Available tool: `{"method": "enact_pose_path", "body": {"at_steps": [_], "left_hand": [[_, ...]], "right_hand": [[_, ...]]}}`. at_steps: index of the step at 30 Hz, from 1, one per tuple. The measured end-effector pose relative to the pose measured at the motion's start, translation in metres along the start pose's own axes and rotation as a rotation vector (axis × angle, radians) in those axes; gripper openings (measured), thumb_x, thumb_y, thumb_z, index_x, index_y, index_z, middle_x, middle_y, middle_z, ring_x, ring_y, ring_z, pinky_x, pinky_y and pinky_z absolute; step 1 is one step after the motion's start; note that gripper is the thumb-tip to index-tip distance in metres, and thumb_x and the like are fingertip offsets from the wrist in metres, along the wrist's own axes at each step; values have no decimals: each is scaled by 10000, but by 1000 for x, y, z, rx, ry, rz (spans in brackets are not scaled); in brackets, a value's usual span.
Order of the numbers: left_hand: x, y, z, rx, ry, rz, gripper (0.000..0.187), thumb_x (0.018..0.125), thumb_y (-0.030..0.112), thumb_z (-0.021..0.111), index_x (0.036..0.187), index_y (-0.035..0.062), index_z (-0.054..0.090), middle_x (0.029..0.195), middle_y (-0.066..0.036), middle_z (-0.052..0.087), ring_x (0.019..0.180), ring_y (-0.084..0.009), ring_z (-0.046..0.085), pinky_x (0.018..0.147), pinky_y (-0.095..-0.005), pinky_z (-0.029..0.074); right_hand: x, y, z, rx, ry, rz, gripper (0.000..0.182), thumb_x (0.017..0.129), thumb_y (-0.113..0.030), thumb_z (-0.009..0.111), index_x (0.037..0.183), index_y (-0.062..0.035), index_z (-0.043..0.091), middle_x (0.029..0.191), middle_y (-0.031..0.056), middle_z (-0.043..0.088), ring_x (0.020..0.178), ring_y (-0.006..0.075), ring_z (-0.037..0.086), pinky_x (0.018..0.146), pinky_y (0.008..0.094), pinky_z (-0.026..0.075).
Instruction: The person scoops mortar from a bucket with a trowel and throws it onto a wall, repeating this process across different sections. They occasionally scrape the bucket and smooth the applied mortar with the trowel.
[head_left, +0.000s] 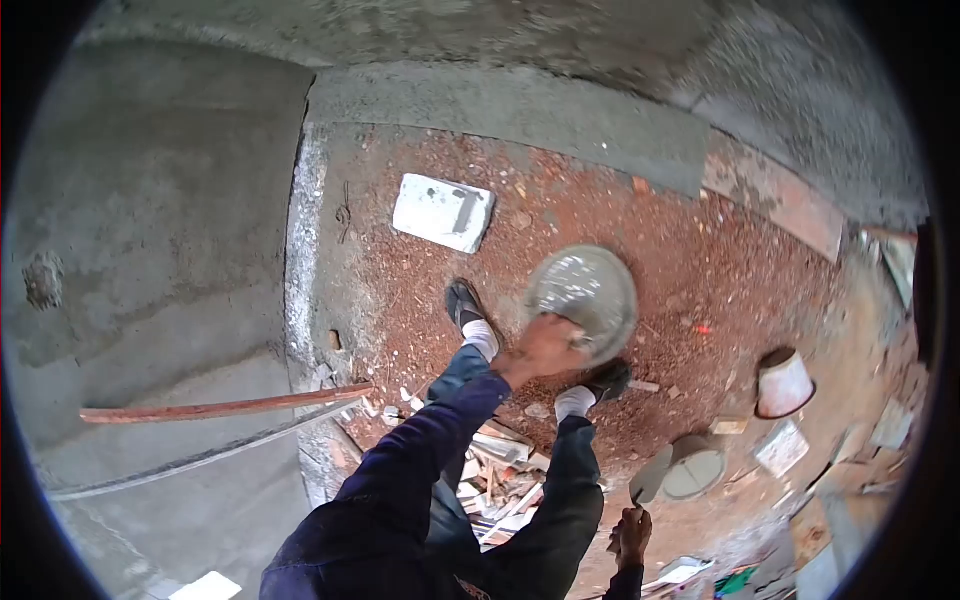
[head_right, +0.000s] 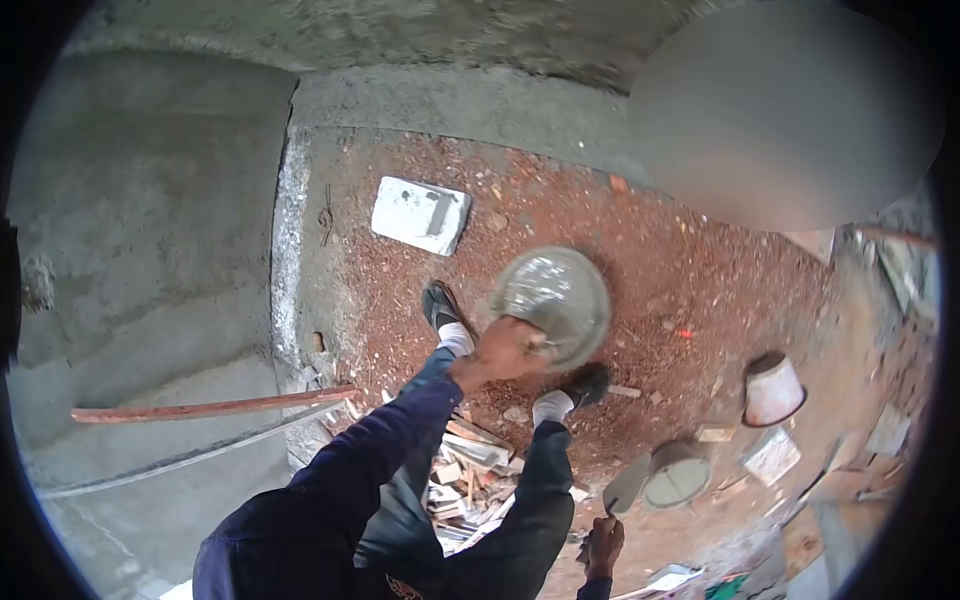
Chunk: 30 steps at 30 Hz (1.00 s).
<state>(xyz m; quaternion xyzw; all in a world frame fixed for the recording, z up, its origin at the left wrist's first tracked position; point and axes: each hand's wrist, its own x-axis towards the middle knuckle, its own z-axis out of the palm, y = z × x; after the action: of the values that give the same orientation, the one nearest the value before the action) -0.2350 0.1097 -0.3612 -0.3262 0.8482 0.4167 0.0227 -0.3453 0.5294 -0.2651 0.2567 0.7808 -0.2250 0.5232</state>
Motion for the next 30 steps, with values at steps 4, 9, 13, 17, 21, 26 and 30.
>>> {"method": "enact_pose_path", "body": {"at_steps": [4,9,13,17,21,26,30], "left_hand": [[-3,-47,-74,125,165,-212,488,804,532,653,908,64,743,823,-175,714,761,-388,679,726,-447,548],[6,-120,-157,-48,404,-436,483,772,497,711,971,58,742,764,-173,704,735,-354,693,718,-410,561],[3,-150,-218,-504,660,-538,375,780,365,753,889,9,711,735,-166,686,677,-300,678,681,-375,550],[-4,-170,-271,-371,625,-637,344,776,310,776,747,-12,662,663,-143,658,562,-269,621,584,-363,520],[-4,-196,-281,-359,657,-614,460,816,347,754,640,-10,522,535,-84,455,499,-174,396,489,-366,368],[-23,-225,-267,-429,714,-680,433,856,398,721,741,-12,641,590,-106,581,529,-181,518,540,-355,448],[-32,-256,-271,-471,706,-796,474,897,459,672,834,-11,680,698,-137,652,635,-239,617,649,-412,497]], "right_hand": [[-23,-73,39,-115,-46,-88,121,905,-148,574,975,-54,544,647,18,505,479,114,498,408,278,436],[-43,-151,110,-263,-158,-324,162,915,-144,627,1027,-66,540,651,4,508,485,104,510,404,270,446],[-92,-226,192,-385,-101,-463,178,901,-149,649,1012,-60,541,651,4,509,479,100,510,401,269,438],[-125,-266,241,-548,-134,-517,195,895,-159,659,1017,-55,549,650,7,516,469,93,502,399,266,421],[-156,-315,299,-652,-208,-558,197,898,-171,660,1015,-58,549,636,9,517,462,86,492,399,261,405],[-137,-356,330,-955,-312,-1068,367,914,-369,651,1045,-42,551,693,163,595,602,324,630,548,406,476],[-104,-410,361,-1266,-419,-1122,349,900,-288,638,1107,-27,533,818,205,641,789,419,651,676,462,514]]}}
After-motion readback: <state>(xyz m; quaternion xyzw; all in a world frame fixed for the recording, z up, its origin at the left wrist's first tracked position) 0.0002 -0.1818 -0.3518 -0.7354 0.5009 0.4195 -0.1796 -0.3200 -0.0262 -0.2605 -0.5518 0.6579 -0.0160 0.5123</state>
